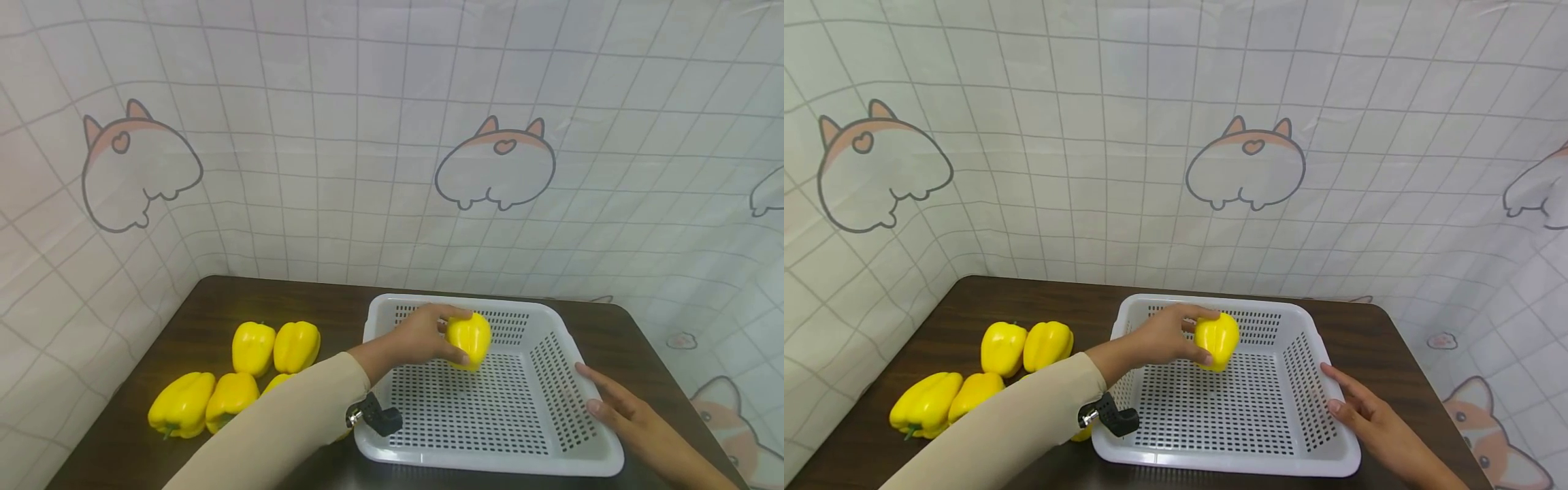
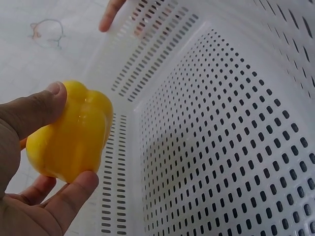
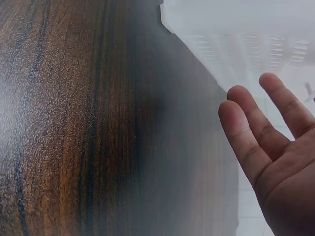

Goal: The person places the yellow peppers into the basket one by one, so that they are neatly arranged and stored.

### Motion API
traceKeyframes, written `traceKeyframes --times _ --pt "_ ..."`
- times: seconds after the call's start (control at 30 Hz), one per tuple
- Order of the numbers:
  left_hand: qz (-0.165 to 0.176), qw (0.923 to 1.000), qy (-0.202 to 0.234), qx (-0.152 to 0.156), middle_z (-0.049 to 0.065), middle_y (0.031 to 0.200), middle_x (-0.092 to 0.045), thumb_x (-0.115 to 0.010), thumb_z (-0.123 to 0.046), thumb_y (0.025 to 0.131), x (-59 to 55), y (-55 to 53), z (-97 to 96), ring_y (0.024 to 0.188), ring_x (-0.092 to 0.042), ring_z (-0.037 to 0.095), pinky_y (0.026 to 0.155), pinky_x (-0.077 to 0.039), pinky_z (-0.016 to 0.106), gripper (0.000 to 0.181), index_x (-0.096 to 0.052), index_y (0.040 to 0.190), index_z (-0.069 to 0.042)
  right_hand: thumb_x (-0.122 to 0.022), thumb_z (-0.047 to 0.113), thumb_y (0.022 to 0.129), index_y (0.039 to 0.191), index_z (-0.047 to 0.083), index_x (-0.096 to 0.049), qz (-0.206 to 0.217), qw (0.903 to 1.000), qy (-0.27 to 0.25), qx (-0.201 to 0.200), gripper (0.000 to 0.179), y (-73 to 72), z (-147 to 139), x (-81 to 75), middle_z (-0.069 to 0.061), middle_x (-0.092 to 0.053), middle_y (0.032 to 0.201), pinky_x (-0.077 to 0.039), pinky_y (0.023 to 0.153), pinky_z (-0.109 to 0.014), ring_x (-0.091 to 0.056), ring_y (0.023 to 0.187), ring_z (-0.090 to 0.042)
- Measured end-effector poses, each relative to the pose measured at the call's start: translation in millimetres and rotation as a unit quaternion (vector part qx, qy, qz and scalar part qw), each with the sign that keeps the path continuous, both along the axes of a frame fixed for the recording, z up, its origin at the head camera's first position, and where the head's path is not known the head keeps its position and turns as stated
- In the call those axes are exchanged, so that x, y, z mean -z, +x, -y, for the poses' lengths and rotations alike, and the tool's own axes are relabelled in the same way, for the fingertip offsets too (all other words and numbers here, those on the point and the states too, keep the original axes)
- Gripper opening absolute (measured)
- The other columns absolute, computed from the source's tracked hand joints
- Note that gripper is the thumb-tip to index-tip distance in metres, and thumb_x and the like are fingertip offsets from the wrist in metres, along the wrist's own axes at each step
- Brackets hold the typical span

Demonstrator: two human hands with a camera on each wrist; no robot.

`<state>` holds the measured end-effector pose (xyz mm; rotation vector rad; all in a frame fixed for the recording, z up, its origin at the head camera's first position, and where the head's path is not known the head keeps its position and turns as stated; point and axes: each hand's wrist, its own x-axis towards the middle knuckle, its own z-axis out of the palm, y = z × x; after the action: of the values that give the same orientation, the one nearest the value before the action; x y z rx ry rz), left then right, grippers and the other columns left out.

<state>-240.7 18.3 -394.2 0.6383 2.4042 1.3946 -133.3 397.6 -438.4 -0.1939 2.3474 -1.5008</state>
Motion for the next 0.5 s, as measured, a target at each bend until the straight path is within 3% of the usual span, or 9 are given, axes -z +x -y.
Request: traceKeyframes --times 0.33,0.5 --pt "0.005 0.9998 -0.006 -0.018 -0.006 0.135 -0.061 -0.094 -0.017 0.072 4.8 -2.7 -17.2 0.101 -0.061 0.013 0.084 -0.055 0.027 0.075 -0.064 0.140 -0.025 -0.040 0.021 0.112 0.165 0.018 -0.011 -0.003 1.0000 -0.005 -0.001 0.061 -1.1 -1.4 0.3 -0.040 -0.019 0.156 -0.060 0.081 -0.042 -0.064 0.112 -0.030" --pt "0.002 0.9992 -0.023 -0.034 -0.006 0.135 -0.061 -0.094 -0.019 0.072 6.2 -4.7 -23.5 0.099 -0.060 0.011 0.084 -0.054 0.026 0.074 -0.064 0.139 -0.026 -0.040 0.022 0.112 0.166 0.019 -0.012 -0.002 1.0000 -0.006 0.002 0.061 -2.3 -0.1 0.3 -0.039 -0.019 0.157 -0.060 0.081 -0.043 -0.064 0.113 -0.030"
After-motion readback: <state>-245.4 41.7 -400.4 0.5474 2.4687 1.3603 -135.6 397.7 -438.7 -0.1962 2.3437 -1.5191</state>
